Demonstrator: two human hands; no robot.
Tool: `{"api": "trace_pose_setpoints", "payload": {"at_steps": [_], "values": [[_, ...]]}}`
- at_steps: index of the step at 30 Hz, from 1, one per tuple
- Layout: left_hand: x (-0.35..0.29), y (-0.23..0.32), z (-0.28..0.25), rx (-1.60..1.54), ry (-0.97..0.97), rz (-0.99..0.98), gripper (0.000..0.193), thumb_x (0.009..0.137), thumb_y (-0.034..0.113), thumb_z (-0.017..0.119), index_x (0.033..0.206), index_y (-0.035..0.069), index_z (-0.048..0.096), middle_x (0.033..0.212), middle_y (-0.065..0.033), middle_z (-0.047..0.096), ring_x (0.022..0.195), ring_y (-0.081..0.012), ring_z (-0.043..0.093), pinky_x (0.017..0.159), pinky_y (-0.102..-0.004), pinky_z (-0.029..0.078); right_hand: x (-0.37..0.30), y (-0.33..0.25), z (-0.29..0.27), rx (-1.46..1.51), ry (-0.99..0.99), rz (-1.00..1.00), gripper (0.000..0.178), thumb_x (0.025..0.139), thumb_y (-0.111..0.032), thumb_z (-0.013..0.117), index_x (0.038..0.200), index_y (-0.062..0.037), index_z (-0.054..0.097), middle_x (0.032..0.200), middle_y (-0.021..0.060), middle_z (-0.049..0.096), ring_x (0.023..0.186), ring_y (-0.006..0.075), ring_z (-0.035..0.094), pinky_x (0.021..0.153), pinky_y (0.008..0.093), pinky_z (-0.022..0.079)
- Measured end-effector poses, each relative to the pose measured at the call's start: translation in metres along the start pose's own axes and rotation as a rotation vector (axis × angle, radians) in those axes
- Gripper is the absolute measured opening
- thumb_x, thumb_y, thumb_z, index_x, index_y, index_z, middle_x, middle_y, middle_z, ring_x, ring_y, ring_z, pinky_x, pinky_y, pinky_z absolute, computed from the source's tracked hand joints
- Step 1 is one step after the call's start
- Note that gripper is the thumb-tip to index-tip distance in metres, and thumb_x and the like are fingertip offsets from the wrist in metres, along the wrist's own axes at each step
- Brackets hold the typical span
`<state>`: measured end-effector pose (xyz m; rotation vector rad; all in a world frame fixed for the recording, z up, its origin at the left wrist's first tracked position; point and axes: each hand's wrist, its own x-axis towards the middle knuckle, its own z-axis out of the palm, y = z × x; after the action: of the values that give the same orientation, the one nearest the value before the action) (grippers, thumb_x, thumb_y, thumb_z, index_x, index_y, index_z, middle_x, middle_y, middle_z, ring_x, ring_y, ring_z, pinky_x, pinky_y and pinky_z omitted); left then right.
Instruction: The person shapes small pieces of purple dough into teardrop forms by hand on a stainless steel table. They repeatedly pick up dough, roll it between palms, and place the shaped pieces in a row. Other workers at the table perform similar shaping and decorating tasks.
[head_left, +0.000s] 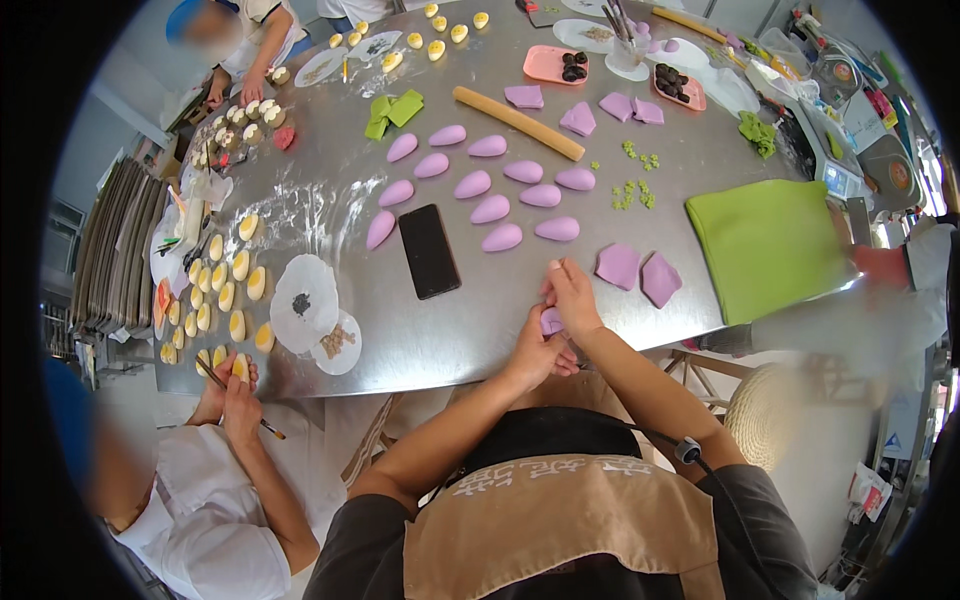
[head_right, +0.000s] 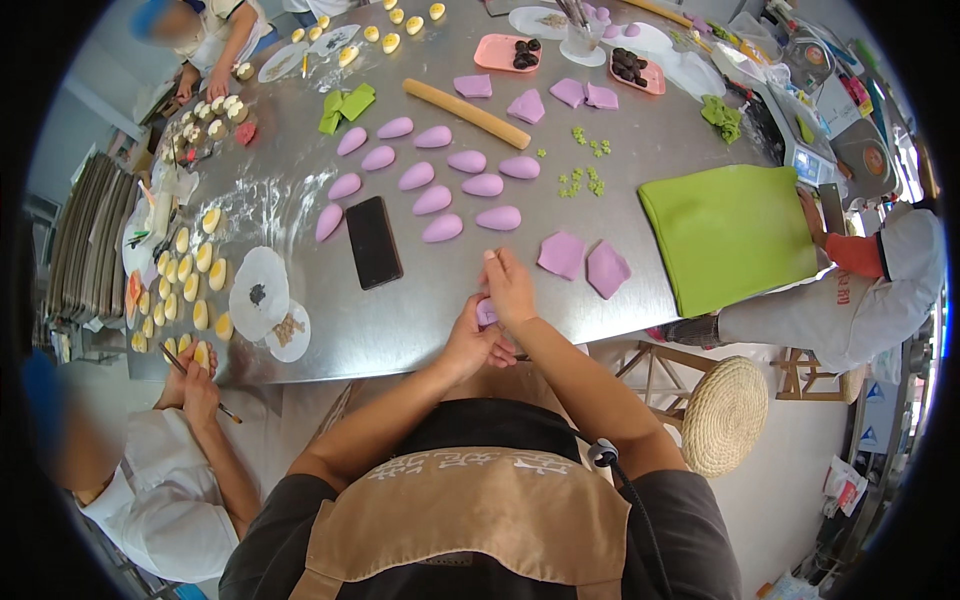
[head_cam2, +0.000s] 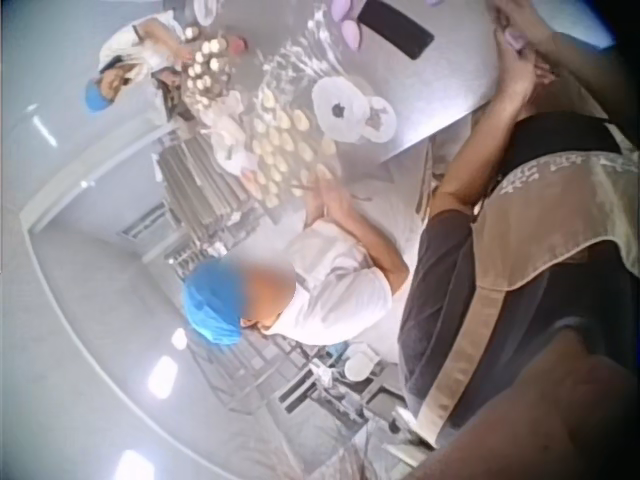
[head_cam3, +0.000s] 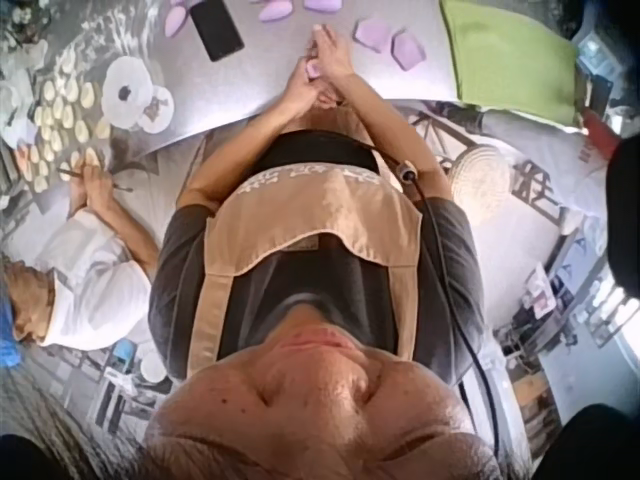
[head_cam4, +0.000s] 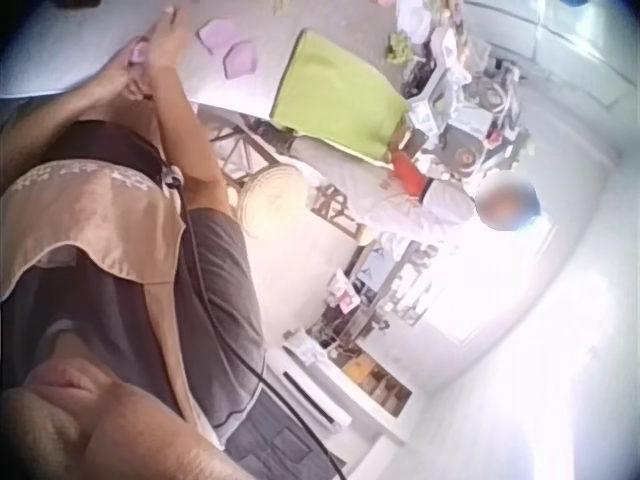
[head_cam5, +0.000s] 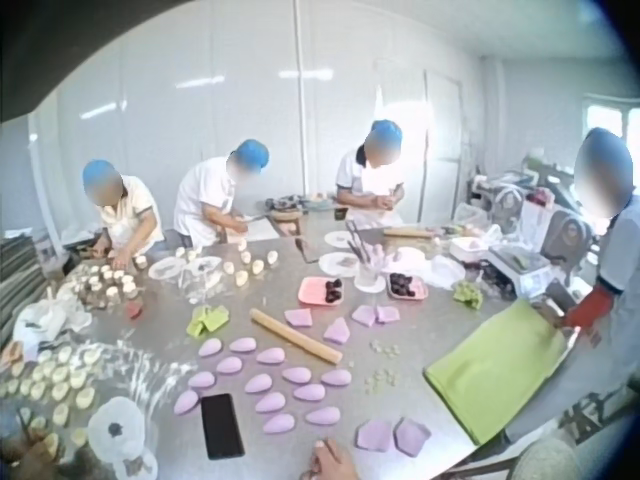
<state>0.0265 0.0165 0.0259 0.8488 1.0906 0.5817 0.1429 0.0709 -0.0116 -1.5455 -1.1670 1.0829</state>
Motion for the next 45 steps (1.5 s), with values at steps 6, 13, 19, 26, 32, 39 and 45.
{"api": "trace_pose_setpoints", "payload": {"at_steps": [6,13,19,26,32,39,45], "values": [[-0.002,-0.008,-0.014,0.471,-0.093,0.151,0.056,0.1,0.005,0.047,0.149,0.009,0.023,0.081,-0.0134,0.063,0.056,-0.0217,0.065,0.051,-0.0314,0.057,-0.033,-0.005,-0.001,-0.332,0.106,-0.447,0.015,0.099,-0.017,0.051,0.094,-0.0045,0.056,0.078,0.0176,0.061,0.071,0.0385,0.06,0.064,0.0457,0.047],[0.001,0.006,-0.009,0.123,-0.056,-0.02,0.049,0.097,0.001,0.047,0.143,0.004,0.034,0.081,-0.0094,0.063,0.056,-0.0188,0.065,0.051,-0.0295,0.056,-0.006,-0.007,-0.008,0.316,-0.142,0.192,0.017,0.1,-0.02,0.052,0.096,-0.0043,0.056,0.076,0.0187,0.06,0.07,0.0393,0.059,0.063,0.0464,0.046],[-0.007,0.003,-0.004,0.306,-0.04,0.064,0.045,0.095,0.002,0.051,0.138,0.004,0.039,0.078,-0.0101,0.063,0.055,-0.0185,0.065,0.049,-0.0293,0.054,-0.024,-0.01,-0.002,-0.313,0.153,-0.41,0.019,0.099,-0.021,0.053,0.091,-0.0039,0.057,0.077,0.0181,0.061,0.069,0.0402,0.059,0.063,0.0466,0.046],[0.001,0.001,-0.007,0.267,-0.051,0.122,0.045,0.092,-0.001,0.049,0.136,0.005,0.041,0.08,-0.0097,0.063,0.058,-0.0178,0.065,0.051,-0.0296,0.054,-0.019,-0.002,-0.008,0.145,-0.038,-0.003,0.018,0.1,-0.022,0.053,0.095,-0.0053,0.054,0.074,0.0141,0.059,0.064,0.0332,0.057,0.061,0.0418,0.047],[0.005,0.026,-0.015,0.371,-0.103,-0.03,0.05,0.092,0.0,0.049,0.14,0.001,0.039,0.089,-0.0111,0.065,0.069,-0.0178,0.067,0.058,-0.0305,0.054,-0.01,-0.003,0.0,-0.08,0.107,-0.16,0.017,0.1,-0.022,0.056,0.096,-0.0053,0.055,0.071,0.0103,0.057,0.063,0.0241,0.055,0.061,0.0368,0.046],[0.005,0.005,-0.031,0.617,0.057,0.349,0.059,0.093,0.005,0.048,0.149,0.004,0.032,0.095,-0.0156,0.068,0.077,-0.0225,0.069,0.067,-0.0362,0.055,-0.008,-0.034,0.002,0.297,-0.045,-0.211,0.017,0.103,-0.021,0.05,0.098,-0.0053,0.053,0.081,0.0021,0.055,0.071,0.0096,0.051,0.064,0.0266,0.046],[0.017,0.026,-0.053,0.881,0.201,0.243,0.048,0.096,0.015,0.045,0.142,0.004,0.043,0.093,-0.0202,0.067,0.09,-0.0347,0.065,0.081,-0.0453,0.05,-0.006,-0.005,0.008,0.483,-0.213,-0.105,0.017,0.105,-0.022,0.048,0.107,-0.0055,0.052,0.084,0.0004,0.055,0.072,0.0088,0.05,0.067,0.0236,0.046]]}}
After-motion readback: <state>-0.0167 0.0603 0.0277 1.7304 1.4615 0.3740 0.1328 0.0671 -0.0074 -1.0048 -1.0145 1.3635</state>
